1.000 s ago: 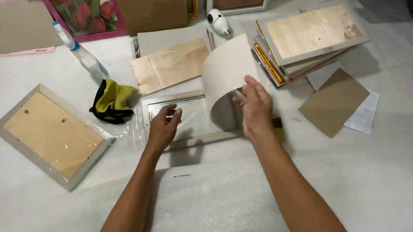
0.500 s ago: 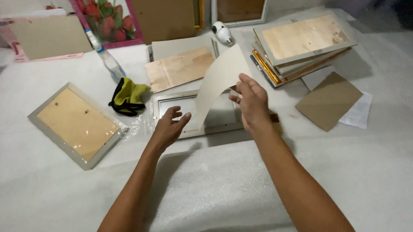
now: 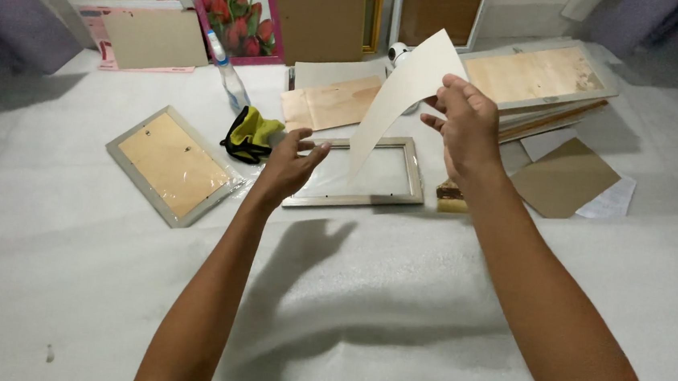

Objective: The person brushes a liquid, likely adhesive, onto the edges of a picture frame using a wide brush, then wipes the frame and its plastic-covered glass with a yellow cloth. They then pick up a plywood backing board, place it into the frame, and press it into position.

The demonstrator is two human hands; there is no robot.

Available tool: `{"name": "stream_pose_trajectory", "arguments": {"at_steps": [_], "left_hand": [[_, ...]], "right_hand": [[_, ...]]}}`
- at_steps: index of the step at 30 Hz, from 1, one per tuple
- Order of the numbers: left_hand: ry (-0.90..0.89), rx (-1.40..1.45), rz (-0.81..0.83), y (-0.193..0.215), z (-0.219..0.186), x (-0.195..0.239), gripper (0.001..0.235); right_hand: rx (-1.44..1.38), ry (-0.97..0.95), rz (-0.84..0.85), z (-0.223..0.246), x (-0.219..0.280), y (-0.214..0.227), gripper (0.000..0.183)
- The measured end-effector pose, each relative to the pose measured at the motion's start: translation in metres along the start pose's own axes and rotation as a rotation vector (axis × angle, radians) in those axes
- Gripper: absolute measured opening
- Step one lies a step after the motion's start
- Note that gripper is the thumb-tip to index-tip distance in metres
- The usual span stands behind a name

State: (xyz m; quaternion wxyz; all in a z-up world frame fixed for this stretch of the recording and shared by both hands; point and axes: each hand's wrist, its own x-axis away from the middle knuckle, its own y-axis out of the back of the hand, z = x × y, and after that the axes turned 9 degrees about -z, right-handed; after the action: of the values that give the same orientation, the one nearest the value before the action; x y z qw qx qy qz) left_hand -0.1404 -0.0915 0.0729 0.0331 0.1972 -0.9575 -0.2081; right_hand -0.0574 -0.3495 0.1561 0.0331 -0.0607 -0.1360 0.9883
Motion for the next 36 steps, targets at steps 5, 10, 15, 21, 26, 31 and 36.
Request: {"name": "stream_pose_trajectory", "arguments": {"at_steps": [5,10,15,21,26,31,36], "left_hand": [[-0.057,-0.061,-0.023,0.001,-0.03,0.012,0.076],[-0.09,-0.177,0.092,-0.012,-0.033,0.025,0.069],[-0.199,-0.452,0.421,-0.032,-0.036,0.062,0.089],[-0.506,-0.652,0.474,-0.049,-0.027,0.099,0.104],[-0.581,-0.713,0.671,-0.076,0.015,0.124,0.1],[-0.433,-0.637,0.837,-0.084,0.023,0.123,0.088],[-0.308,-0.48,0.659,-0.057,0.011,0.074,0.079]], "right_hand": [[0.048,0.007,0.062,0.028,0.002,-0.008,0.049],[0.132,0.005,0.095,0.044,-0.001,-0.026,0.04],[0.295,-0.021,0.146,0.04,-0.016,-0.047,0.039],[0.389,0.006,0.215,0.035,-0.037,-0.064,0.026],[0.381,-0.049,0.261,0.016,-0.068,-0.08,0.024],[0.251,-0.156,0.232,-0.006,-0.078,-0.083,0.031],[0.096,-0.229,-0.034,-0.072,-0.08,-0.052,0.047]]}}
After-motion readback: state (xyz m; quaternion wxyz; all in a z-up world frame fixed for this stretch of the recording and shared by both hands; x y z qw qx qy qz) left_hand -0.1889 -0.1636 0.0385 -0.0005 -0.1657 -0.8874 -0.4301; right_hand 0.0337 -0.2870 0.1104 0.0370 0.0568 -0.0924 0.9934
